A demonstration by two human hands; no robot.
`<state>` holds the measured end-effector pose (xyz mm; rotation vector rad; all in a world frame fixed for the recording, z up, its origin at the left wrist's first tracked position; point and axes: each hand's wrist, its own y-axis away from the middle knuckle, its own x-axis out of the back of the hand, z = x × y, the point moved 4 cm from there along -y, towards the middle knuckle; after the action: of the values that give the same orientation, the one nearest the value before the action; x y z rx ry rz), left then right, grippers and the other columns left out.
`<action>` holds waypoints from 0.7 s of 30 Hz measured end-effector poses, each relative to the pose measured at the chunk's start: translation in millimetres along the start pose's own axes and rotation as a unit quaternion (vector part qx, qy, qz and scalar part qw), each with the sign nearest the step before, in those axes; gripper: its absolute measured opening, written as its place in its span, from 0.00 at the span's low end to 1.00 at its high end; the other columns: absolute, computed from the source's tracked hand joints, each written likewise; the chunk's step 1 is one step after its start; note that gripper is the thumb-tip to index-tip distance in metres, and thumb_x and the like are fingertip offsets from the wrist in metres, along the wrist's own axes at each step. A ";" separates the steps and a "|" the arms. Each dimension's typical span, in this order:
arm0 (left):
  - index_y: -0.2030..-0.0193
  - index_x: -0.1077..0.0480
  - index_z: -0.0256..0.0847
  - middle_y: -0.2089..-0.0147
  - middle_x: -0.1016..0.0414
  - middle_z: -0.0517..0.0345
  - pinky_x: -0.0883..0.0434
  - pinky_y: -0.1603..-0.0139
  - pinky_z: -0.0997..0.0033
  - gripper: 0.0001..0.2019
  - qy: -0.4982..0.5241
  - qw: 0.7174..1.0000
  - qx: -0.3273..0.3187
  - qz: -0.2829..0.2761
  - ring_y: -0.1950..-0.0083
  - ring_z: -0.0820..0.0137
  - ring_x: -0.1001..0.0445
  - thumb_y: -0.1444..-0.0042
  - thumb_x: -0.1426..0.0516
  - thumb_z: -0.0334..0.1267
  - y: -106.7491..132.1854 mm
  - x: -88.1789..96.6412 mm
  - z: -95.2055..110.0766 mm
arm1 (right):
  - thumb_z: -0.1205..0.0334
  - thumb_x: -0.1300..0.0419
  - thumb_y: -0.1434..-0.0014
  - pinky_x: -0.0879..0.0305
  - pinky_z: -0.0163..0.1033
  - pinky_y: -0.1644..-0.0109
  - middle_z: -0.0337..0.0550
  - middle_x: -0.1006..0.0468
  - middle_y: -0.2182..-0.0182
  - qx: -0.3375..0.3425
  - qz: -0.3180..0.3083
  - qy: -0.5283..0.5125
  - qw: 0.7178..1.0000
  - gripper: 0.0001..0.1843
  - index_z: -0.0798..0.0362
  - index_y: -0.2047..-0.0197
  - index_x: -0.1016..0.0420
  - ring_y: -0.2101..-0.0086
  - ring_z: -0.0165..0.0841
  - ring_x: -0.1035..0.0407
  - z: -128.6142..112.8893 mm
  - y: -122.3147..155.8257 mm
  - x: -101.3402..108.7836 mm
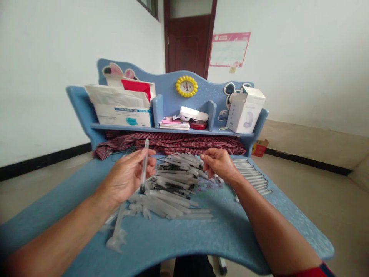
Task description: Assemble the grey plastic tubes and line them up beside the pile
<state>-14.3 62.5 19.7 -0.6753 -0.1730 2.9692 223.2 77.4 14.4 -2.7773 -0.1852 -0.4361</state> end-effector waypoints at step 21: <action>0.67 0.30 0.35 0.81 0.31 0.61 0.41 0.84 0.82 0.12 -0.179 0.982 0.016 -0.049 0.83 0.78 0.36 0.50 0.43 0.44 2.5 -2.6 -11.9 | 0.69 0.40 0.56 0.34 0.44 0.61 0.62 0.23 0.63 -0.111 -0.123 0.620 0.767 0.14 0.60 0.63 0.23 0.61 0.47 0.27 35.5 -6.9 23.1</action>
<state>-7.0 60.9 9.8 -0.1183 -0.1748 2.9617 253.7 97.5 -8.3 -2.0310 -0.1618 -2.2930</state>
